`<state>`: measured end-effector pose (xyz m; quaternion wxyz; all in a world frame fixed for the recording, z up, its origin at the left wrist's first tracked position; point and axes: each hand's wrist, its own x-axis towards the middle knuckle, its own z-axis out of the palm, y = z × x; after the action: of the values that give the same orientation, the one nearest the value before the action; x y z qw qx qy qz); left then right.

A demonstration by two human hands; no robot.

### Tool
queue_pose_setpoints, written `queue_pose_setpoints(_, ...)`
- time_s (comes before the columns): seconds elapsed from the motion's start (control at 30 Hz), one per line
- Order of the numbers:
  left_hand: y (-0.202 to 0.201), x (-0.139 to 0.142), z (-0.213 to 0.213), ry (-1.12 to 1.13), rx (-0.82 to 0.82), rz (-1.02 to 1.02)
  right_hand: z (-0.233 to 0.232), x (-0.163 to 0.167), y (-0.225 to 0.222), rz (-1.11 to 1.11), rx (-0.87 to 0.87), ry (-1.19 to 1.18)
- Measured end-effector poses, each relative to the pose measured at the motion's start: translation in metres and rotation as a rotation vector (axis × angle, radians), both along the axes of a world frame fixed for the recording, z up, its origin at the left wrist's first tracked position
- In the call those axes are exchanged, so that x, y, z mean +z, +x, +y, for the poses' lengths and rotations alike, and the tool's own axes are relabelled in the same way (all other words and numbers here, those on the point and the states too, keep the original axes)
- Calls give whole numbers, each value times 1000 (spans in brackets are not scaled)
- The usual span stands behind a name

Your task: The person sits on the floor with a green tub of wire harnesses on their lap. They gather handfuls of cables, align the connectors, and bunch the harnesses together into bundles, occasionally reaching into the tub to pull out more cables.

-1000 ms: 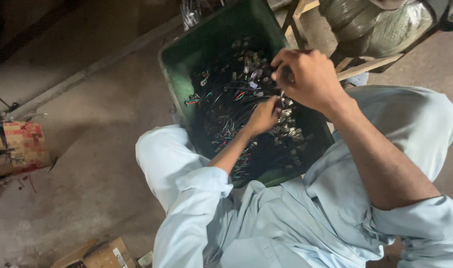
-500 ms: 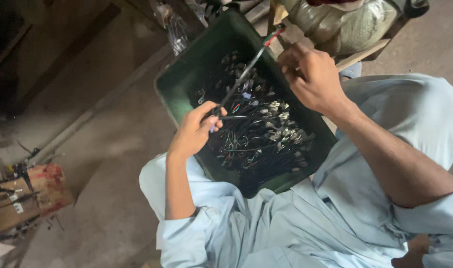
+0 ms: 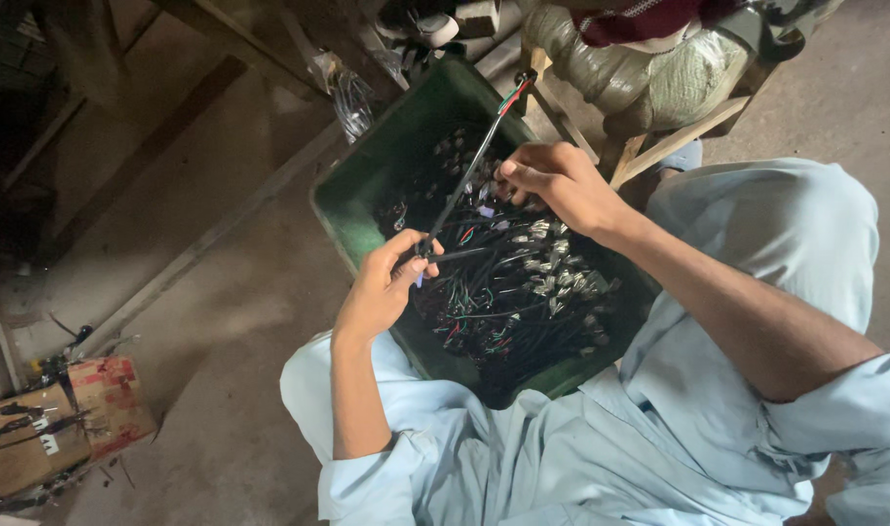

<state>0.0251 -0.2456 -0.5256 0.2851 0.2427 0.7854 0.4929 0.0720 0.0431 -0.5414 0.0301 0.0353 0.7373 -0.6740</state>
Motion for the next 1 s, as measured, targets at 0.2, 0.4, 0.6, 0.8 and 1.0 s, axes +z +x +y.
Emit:
queue_pose_setpoints(0.2,4,4,6,-1,-30,-52,-6,13,-2,-192,-10,-255)
queue_pose_setpoints(0.4,-1,-2,-6,118,-17,-208,-6,7,-3,-171,42,-840)
queue_pose_setpoints(0.6,-4,4,-13,87,-25,-90,-14,-6,1,-29,103,-301)
queue_pose_setpoints(0.8,3,2,-3,221,-57,-199,-44,-2,15,173,451,109)
queue_pose_setpoints(1.0,-3,-8,6,227,337,-56,-59,4,16,-203,453,-174)
